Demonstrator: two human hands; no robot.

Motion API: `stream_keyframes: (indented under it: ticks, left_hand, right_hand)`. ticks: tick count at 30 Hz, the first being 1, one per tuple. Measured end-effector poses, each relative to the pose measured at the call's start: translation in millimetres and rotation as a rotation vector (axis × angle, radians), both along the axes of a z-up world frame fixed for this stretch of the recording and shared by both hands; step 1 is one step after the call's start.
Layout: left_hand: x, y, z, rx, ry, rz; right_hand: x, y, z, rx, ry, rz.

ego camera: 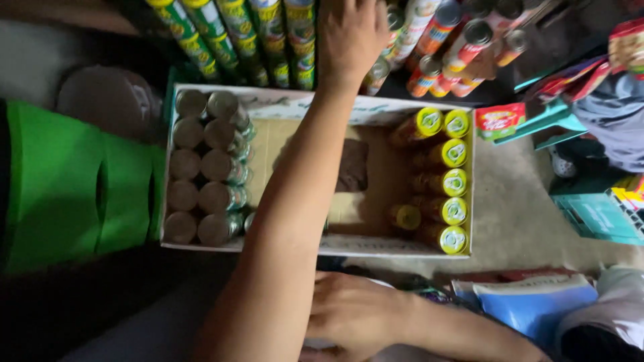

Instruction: The recorder is cleaning individual cans of sardines with a cloth and placing them neatly onto shelves in a store aisle.

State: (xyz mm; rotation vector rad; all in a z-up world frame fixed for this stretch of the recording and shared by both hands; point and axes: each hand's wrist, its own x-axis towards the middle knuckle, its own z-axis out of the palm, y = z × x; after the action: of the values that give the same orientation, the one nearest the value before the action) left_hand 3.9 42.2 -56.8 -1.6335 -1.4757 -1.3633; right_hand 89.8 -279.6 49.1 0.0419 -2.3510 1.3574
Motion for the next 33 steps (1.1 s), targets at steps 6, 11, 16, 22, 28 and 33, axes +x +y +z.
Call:
stream_keyframes:
  ticks: [6, 11, 16, 22, 28, 33]
  left_hand:
    - [-14, -10, 15, -0.100, 0.090, -0.037]
    - [-11, -5, 9, -0.076, 0.038, -0.092]
    - [-21, -9, 16, -0.080, 0.059, -0.187]
    - [-19, -1, 10, -0.151, 0.118, -0.135]
    - [-22, -14, 16, -0.182, 0.101, -0.166]
    - [-28, -6, 6, -0.315, 0.186, -0.199]
  right_hand:
    - [2, 26, -13, 0.114, -0.065, -0.163]
    - [1, 41, 9, 0.010, -0.002, -0.114]
    - [10, 71, 1, -0.052, -0.112, -0.265]
    - [14, 109, -57, 0.150, -0.623, -0.516]
    - [-29, 139, -192, 0.704, -0.629, -0.619]
    - [-50, 155, -169, 0.313, -0.856, -0.709]
